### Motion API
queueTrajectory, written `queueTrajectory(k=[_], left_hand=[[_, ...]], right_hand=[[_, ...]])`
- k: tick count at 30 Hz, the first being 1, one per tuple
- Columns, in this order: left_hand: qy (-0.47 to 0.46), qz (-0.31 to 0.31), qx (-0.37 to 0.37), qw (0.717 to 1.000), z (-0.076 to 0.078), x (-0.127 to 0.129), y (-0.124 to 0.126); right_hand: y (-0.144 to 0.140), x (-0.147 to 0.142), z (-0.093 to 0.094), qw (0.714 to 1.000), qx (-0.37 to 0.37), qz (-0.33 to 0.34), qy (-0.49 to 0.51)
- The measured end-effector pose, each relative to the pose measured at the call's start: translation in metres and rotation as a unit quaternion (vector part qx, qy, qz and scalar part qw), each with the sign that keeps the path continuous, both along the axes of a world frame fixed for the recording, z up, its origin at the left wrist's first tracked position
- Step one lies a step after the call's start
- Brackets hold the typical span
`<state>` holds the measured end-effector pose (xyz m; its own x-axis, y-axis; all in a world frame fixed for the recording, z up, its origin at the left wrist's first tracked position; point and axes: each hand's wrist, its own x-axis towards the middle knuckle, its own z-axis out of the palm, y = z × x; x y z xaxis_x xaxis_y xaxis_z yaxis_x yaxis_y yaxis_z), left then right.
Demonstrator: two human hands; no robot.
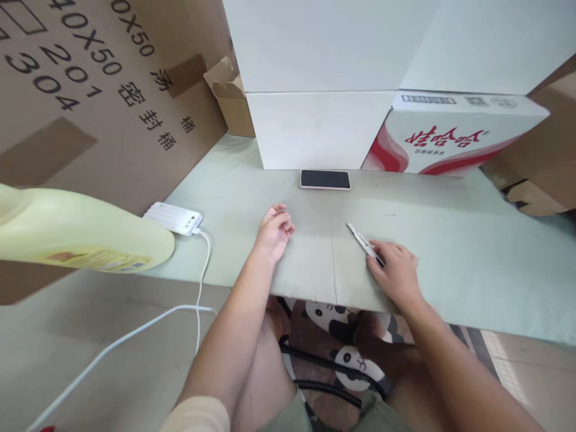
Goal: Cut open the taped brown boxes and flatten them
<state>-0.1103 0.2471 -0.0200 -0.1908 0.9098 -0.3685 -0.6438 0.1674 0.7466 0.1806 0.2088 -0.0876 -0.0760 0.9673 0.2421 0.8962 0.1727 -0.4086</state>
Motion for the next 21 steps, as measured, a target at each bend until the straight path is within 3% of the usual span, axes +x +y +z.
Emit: queueTrajectory(k=[8,12,17,21], left_hand=[[-0.028,0.014,-0.006,0.999,0.005,0.001,0.003],[-0.058,0.042,0.009,0.997,0.009,-0.007,0.002],[-0.097,0.069,0.025,0.993,0.011,-0.026,0.002],[-0.132,0.093,0.024,0.987,0.008,-0.044,0.007]], right_hand=[[0.004,-0.002,0.000,1.000,-0.001,-0.004,0.008],[0.001,-0.013,0.000,0.997,0.020,0.023,0.066],[-0.003,-0.047,0.005,0.989,0.011,0.042,0.139],[0.014,-0.090,0.019,0.984,-0.014,0.096,0.151]])
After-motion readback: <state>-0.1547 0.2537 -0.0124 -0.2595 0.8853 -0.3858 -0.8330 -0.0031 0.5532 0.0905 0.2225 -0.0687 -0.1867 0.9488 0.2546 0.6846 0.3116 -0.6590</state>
